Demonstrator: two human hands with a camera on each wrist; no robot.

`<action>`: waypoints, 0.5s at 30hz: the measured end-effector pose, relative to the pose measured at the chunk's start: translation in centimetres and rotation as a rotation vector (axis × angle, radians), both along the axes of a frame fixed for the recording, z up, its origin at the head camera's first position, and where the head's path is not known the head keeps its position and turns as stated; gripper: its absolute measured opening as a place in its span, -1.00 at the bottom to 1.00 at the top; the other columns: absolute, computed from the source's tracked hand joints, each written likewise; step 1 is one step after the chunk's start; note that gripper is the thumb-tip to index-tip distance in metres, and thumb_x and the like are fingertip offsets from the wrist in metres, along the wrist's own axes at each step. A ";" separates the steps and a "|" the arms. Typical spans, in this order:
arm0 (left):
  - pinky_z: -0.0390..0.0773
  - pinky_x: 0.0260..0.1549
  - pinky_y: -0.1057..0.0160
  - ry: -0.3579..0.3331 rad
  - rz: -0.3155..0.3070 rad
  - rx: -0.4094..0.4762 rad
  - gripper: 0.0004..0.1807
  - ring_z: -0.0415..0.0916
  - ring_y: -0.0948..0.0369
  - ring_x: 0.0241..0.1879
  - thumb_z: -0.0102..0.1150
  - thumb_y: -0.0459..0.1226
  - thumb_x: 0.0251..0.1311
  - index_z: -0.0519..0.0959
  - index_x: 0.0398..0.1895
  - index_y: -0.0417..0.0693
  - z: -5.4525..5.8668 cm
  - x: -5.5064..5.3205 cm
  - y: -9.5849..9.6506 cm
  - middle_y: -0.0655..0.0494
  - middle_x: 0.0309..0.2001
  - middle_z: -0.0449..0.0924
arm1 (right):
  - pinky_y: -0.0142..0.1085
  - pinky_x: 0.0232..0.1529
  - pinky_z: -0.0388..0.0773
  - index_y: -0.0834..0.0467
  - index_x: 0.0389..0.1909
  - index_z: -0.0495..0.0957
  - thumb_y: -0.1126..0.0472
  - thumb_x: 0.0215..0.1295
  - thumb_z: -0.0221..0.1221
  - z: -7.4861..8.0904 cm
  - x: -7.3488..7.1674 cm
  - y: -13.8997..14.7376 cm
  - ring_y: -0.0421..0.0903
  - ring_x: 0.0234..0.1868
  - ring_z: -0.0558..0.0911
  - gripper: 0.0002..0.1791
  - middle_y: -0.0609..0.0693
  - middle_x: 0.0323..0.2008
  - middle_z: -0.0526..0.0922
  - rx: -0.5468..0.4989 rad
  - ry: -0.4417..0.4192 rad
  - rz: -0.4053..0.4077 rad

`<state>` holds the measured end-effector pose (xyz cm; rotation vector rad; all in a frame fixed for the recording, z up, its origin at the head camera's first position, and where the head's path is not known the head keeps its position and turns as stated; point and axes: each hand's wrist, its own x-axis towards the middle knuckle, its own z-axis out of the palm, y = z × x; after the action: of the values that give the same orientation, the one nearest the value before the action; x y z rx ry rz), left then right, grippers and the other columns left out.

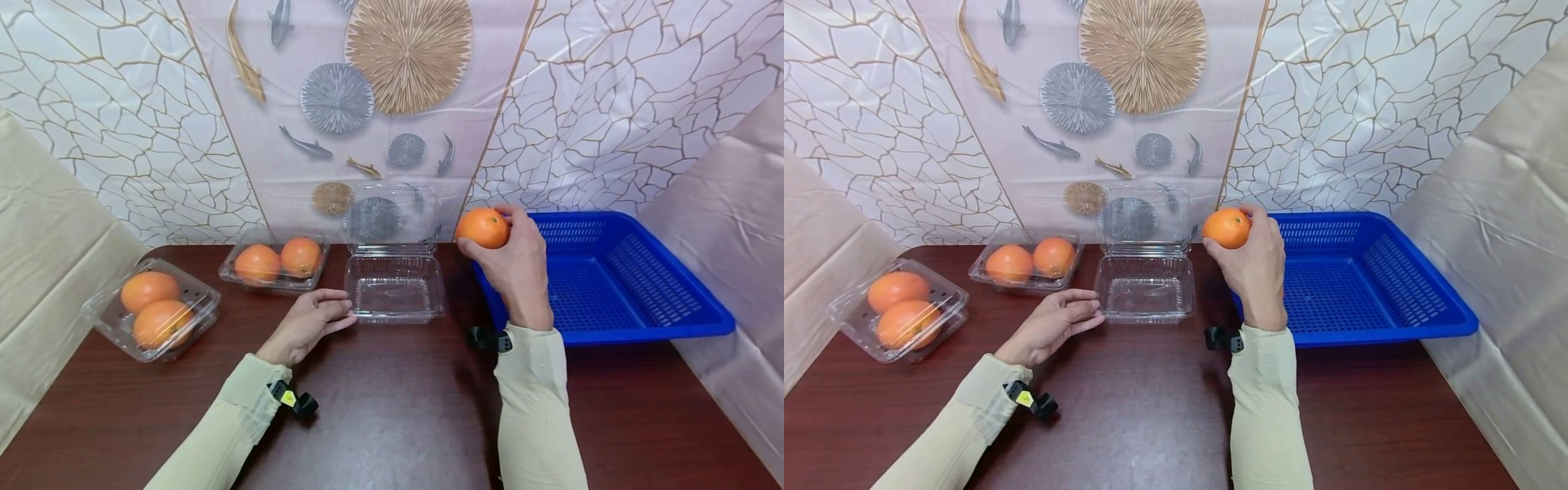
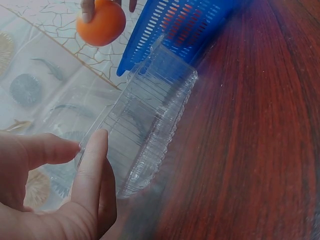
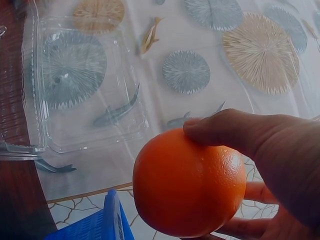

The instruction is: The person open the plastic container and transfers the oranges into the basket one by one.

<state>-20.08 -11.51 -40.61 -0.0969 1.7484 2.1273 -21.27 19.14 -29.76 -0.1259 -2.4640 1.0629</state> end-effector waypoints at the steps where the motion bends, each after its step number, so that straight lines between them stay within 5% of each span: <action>1: 0.72 0.11 0.29 -0.002 0.001 0.001 -0.50 0.53 0.07 0.22 -0.06 -0.50 0.46 0.23 0.43 -0.41 0.0 0.0 0.0 -0.36 0.36 0.32 | 0.05 0.11 0.56 0.09 0.33 0.45 -0.03 0.08 0.49 0.0 0.0 0.0 0.16 0.14 0.50 -0.21 0.20 0.13 0.57 -0.003 -0.006 -0.002; 15: 0.73 0.10 0.29 -0.001 0.003 0.004 -0.49 0.55 0.08 0.19 -0.04 -0.50 0.46 0.22 0.43 -0.42 -0.1 -0.1 0.1 -0.37 0.34 0.33 | 0.04 0.10 0.57 0.10 0.33 0.43 -0.05 0.09 0.47 0.0 0.2 0.8 0.16 0.13 0.51 -0.21 0.20 0.12 0.56 -0.016 -0.040 -0.034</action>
<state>-20.21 -11.45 -40.72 -0.0994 1.7449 2.1326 -21.07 19.92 -29.78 -0.1949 -2.4805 1.0752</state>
